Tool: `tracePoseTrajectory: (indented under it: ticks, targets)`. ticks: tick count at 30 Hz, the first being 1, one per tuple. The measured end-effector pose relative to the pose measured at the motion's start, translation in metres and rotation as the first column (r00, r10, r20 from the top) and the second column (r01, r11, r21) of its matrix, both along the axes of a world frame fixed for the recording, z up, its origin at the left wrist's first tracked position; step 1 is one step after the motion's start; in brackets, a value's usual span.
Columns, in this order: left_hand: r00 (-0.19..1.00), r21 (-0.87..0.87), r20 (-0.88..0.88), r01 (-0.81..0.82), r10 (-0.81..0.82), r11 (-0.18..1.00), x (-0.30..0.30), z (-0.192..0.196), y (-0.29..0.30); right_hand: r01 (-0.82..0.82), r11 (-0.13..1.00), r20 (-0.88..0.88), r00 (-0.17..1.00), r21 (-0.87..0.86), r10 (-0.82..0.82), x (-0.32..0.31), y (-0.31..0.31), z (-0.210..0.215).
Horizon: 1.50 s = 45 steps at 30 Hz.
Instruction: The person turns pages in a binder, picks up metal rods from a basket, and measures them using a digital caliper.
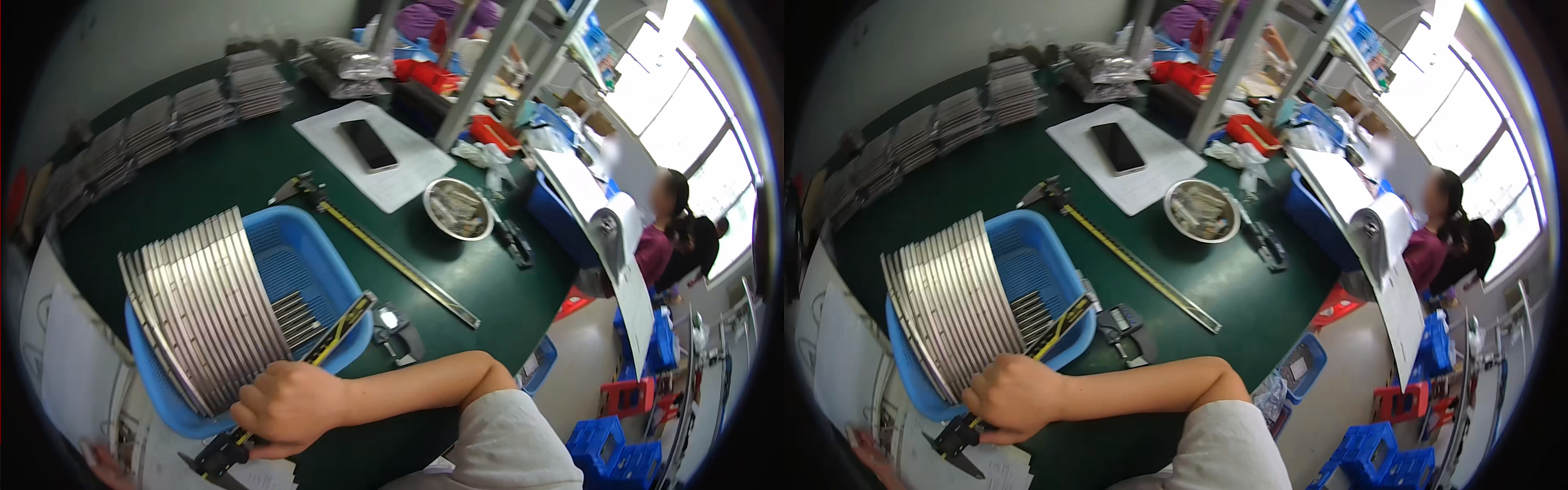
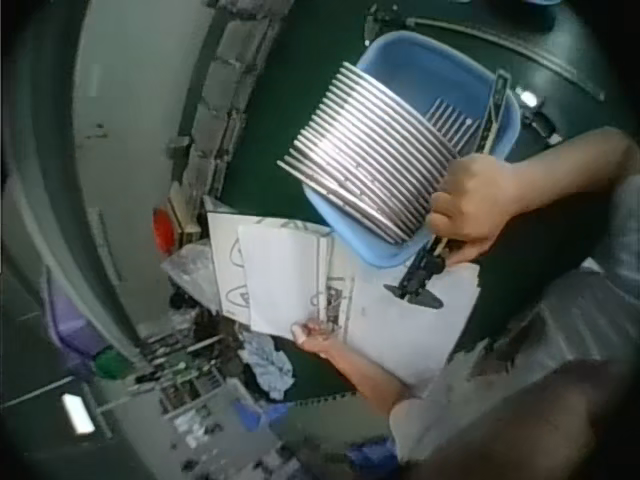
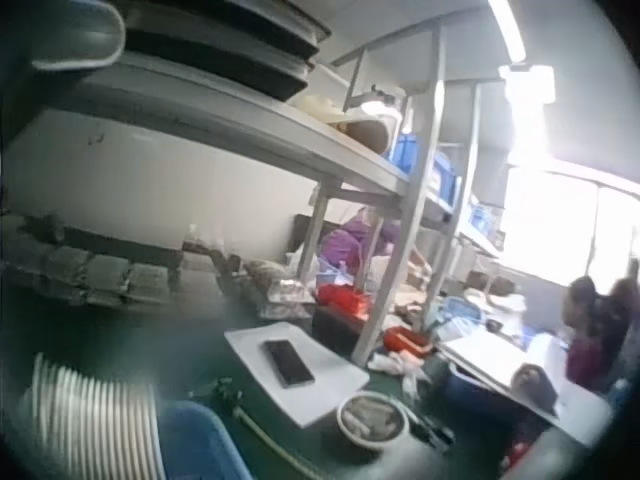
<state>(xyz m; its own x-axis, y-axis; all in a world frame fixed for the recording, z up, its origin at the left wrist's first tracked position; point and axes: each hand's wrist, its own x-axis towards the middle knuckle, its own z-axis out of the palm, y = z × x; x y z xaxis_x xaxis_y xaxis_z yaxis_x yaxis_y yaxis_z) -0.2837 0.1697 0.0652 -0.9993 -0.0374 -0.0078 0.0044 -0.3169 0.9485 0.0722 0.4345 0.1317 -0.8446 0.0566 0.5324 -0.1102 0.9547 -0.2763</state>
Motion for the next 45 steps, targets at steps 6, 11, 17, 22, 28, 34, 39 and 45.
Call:
tracePoseTrajectory:
  ticks: [6, 11, 17, 22, 28, 34, 39, 45]
  targets:
    - [0.93, -0.28, -0.003, 0.351, -0.367, 0.893, 0.026, 0.002, 0.024, 0.051, 0.965, 0.124, 0.989, 0.258, -0.085, -0.003, 0.009, 0.009]
    - [0.905, -0.232, -0.042, 0.403, -0.423, 0.885, 0.041, 0.031, 0.047, 0.145, 0.931, 0.106, 0.976, 0.335, -0.191, 0.011, 0.01, 0.013]
    - [0.911, -0.306, -0.036, 0.382, -0.411, 0.872, 0.044, 0.031, 0.04, 0.149, 0.933, 0.124, 0.972, 0.327, -0.198, 0.007, 0.011, 0.003]
    - [0.913, -0.337, -0.079, 0.354, -0.4, 0.873, 0.049, 0.032, 0.037, 0.179, 0.925, 0.082, 0.973, 0.334, -0.218, 0.01, 0.01, 0.0]
    - [0.934, -0.32, -0.038, 0.324, -0.354, 0.89, 0.041, 0.027, 0.039, 0.123, 0.94, 0.146, 0.973, 0.317, -0.177, 0.017, 0.018, 0.002]
    - [0.939, -0.294, 0.068, 0.342, -0.338, 0.893, 0.035, 0.022, 0.034, 0.137, 0.941, 0.15, 0.97, 0.31, -0.19, 0.019, 0.018, 0.003]
    - [0.837, -0.184, -0.18, 0.487, -0.517, 0.854, 0.025, 0.015, 0.027, 0.132, 0.943, 0.086, 0.982, 0.304, -0.165, 0.017, 0.016, 0.002]
    - [0.926, -0.189, 0.015, 0.373, -0.377, 0.908, 0.04, 0.026, 0.03, 0.137, 0.929, 0.133, 0.972, 0.342, -0.193, 0.028, 0.022, 0.002]
